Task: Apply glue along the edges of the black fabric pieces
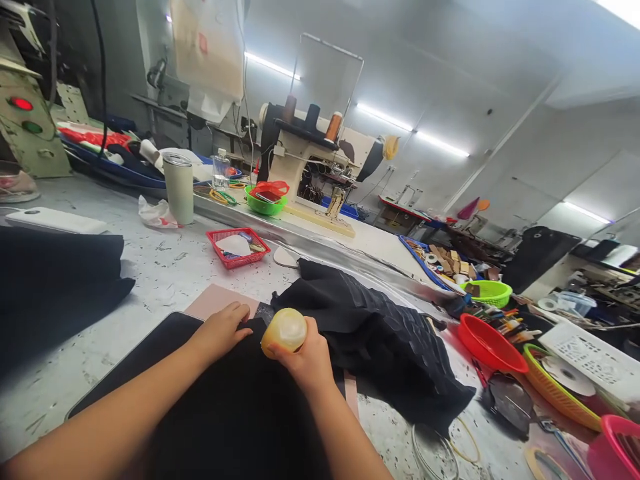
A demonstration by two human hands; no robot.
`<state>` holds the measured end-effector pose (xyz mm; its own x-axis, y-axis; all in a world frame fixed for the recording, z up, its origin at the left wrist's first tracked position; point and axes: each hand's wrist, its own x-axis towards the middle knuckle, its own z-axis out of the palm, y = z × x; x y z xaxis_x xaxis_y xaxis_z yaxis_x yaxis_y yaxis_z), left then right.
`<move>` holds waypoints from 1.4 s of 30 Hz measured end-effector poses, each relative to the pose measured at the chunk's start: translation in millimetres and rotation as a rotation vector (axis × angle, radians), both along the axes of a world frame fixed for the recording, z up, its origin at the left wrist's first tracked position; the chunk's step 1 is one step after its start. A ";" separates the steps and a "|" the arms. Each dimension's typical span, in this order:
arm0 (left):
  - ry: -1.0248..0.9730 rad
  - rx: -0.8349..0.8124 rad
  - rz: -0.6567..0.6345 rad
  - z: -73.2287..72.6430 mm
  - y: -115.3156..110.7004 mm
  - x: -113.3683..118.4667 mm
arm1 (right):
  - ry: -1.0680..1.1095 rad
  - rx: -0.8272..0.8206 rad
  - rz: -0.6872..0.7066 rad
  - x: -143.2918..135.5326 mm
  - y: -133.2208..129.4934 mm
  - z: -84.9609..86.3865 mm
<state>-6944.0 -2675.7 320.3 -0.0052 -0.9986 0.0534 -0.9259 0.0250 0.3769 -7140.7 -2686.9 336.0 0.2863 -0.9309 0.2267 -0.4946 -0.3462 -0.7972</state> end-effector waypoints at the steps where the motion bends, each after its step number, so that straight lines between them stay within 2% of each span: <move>1: 0.000 0.008 0.016 0.5 -0.3 0.5 | 0.011 -0.014 0.002 2.4 -1.0 0.1; 15: 0.129 0.035 0.099 -4.2 -1.4 6.0 | 0.112 -0.040 0.016 53.2 -41.6 1.3; 19: 0.125 0.040 0.085 -3.3 -2.0 6.2 | 0.141 -0.032 0.020 55.3 -43.5 4.0; 23: 0.086 0.052 0.077 -0.7 -3.5 5.3 | 0.177 -0.009 0.001 37.3 -32.7 10.8; 31: 0.083 0.004 0.073 -1.8 -8.5 4.5 | 0.214 0.053 -0.012 -12.5 6.9 16.4; 42: 0.056 -0.013 0.064 4.5 -12.2 4.0 | 0.230 0.134 -0.063 -56.0 52.9 21.0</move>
<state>-6940.0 -2688.0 324.8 0.0616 -0.9960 0.0652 -0.9034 -0.0279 0.4278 -7196.6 -2634.0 357.0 0.2567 -0.9658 0.0357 -0.6854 -0.2080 -0.6978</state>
